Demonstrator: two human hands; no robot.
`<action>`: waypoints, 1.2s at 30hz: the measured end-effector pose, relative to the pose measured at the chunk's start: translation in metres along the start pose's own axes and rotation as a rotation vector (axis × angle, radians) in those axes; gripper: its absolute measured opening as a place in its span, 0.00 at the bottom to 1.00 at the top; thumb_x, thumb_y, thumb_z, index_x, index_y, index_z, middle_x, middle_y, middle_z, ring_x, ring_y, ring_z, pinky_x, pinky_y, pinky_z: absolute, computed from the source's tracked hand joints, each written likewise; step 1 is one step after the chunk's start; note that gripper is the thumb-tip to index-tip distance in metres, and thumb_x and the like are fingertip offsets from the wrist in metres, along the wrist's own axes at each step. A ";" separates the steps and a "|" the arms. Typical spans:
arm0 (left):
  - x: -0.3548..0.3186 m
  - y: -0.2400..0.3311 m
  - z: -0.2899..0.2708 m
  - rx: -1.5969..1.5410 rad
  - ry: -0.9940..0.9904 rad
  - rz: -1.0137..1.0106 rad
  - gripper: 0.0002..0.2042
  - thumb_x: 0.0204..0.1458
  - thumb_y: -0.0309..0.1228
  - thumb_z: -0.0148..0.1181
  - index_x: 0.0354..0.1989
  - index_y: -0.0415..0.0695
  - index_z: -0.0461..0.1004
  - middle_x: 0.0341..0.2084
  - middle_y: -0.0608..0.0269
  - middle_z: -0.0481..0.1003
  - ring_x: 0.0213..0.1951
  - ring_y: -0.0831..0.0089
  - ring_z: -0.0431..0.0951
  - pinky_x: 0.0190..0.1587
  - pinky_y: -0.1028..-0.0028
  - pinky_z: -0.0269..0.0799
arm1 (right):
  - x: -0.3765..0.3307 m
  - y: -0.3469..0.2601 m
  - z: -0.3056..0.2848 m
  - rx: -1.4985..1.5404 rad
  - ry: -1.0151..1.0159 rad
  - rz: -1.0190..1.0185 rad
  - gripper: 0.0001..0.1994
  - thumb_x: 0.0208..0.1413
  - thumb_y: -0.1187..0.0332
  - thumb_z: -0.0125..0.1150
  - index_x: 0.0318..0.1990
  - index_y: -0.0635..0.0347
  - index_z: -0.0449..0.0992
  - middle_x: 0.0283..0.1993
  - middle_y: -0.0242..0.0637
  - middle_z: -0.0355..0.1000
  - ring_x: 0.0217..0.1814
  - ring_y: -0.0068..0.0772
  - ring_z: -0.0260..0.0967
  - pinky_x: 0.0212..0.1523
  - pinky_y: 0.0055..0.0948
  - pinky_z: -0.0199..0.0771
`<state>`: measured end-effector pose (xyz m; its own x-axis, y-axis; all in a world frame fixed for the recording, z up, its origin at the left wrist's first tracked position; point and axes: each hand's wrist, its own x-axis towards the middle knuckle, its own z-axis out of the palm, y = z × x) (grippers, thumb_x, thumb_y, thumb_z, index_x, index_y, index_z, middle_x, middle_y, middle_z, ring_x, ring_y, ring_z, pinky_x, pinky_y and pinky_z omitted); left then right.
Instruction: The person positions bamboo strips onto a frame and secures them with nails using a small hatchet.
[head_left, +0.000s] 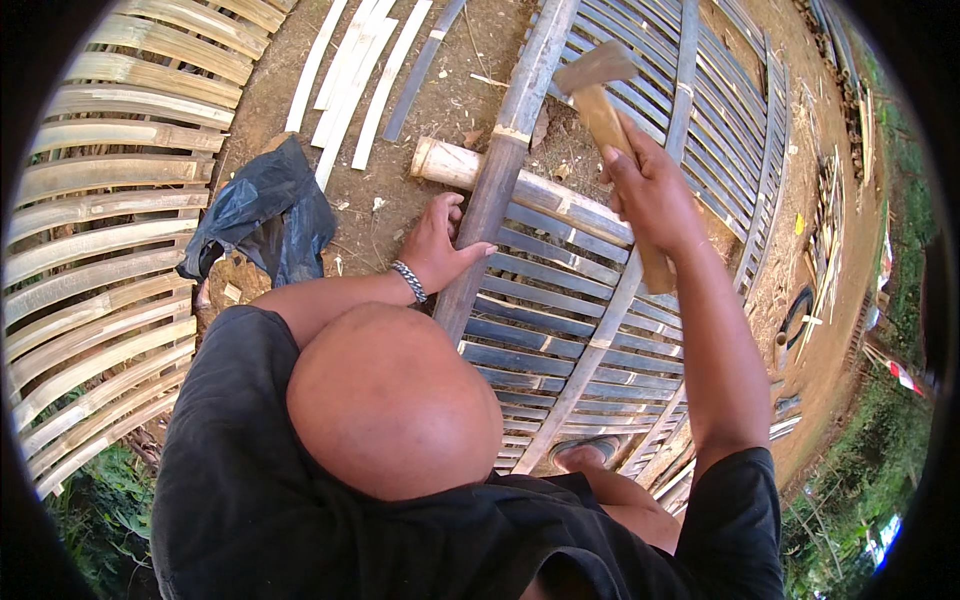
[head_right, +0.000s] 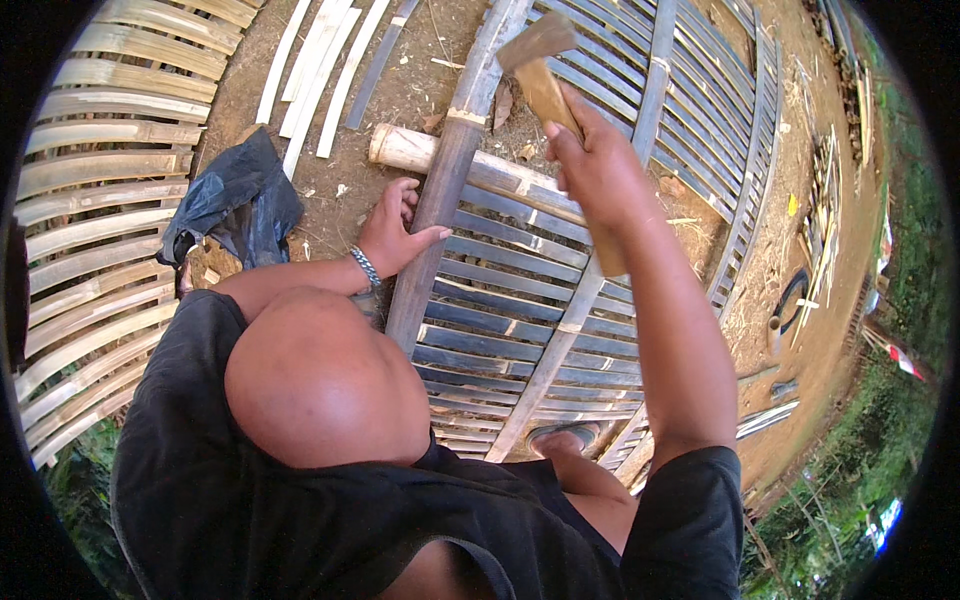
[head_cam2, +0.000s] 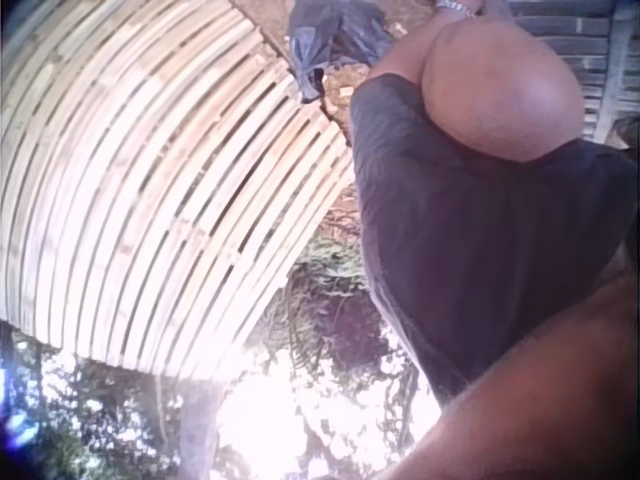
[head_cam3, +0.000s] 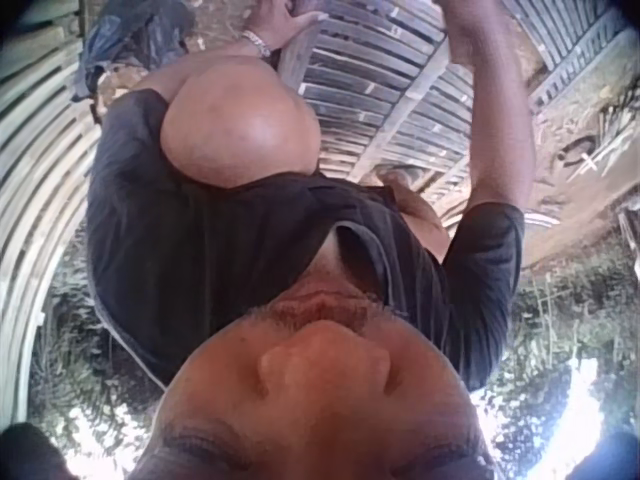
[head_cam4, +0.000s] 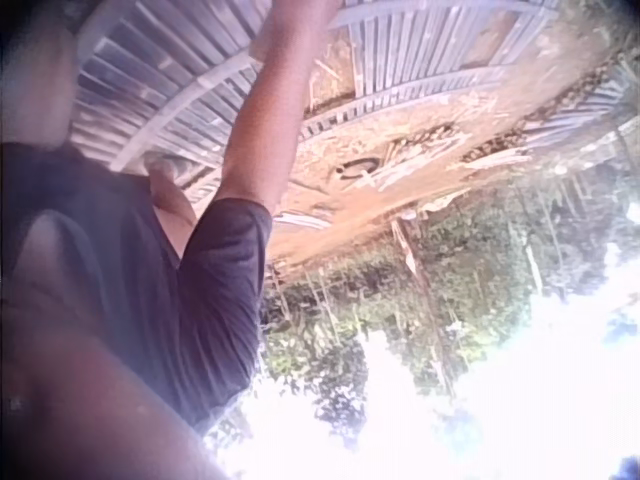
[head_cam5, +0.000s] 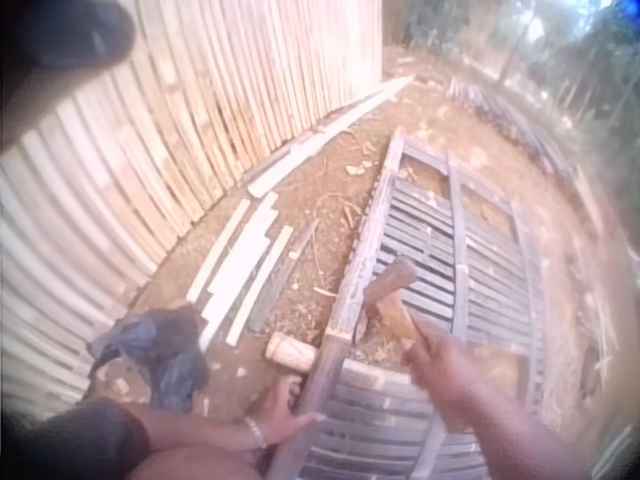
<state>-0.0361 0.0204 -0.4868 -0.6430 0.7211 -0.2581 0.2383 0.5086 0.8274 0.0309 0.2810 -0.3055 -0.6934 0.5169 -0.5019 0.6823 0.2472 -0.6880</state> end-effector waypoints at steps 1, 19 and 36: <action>0.001 -0.001 0.001 0.006 -0.001 0.015 0.46 0.41 0.46 0.79 0.63 0.39 0.57 0.41 0.56 0.70 0.37 0.68 0.71 0.43 0.67 0.74 | 0.001 0.005 0.011 0.090 0.059 0.013 0.24 0.66 0.64 0.53 0.70 0.44 0.66 0.34 0.35 0.74 0.29 0.24 0.70 0.31 0.28 0.75; 0.072 0.008 -0.025 -0.319 0.399 0.284 0.21 0.54 0.22 0.53 0.58 0.36 0.62 0.47 0.53 0.68 0.42 0.69 0.72 0.49 0.68 0.70 | -0.108 0.123 0.105 -0.262 0.102 -0.204 0.34 0.60 0.77 0.55 0.73 0.43 0.58 0.49 0.47 0.71 0.42 0.44 0.74 0.41 0.40 0.78; 0.091 0.041 -0.037 0.401 0.006 0.729 0.10 0.50 0.30 0.66 0.40 0.44 0.79 0.37 0.58 0.73 0.43 0.60 0.73 0.49 0.62 0.69 | -0.090 0.168 0.072 0.055 0.265 0.052 0.37 0.57 0.80 0.57 0.75 0.53 0.55 0.61 0.49 0.68 0.62 0.45 0.68 0.61 0.31 0.67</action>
<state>-0.1123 0.0893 -0.4582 -0.2306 0.9328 0.2770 0.8369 0.0449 0.5455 0.1911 0.2168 -0.4137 -0.5678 0.7260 -0.3879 0.6969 0.1733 -0.6959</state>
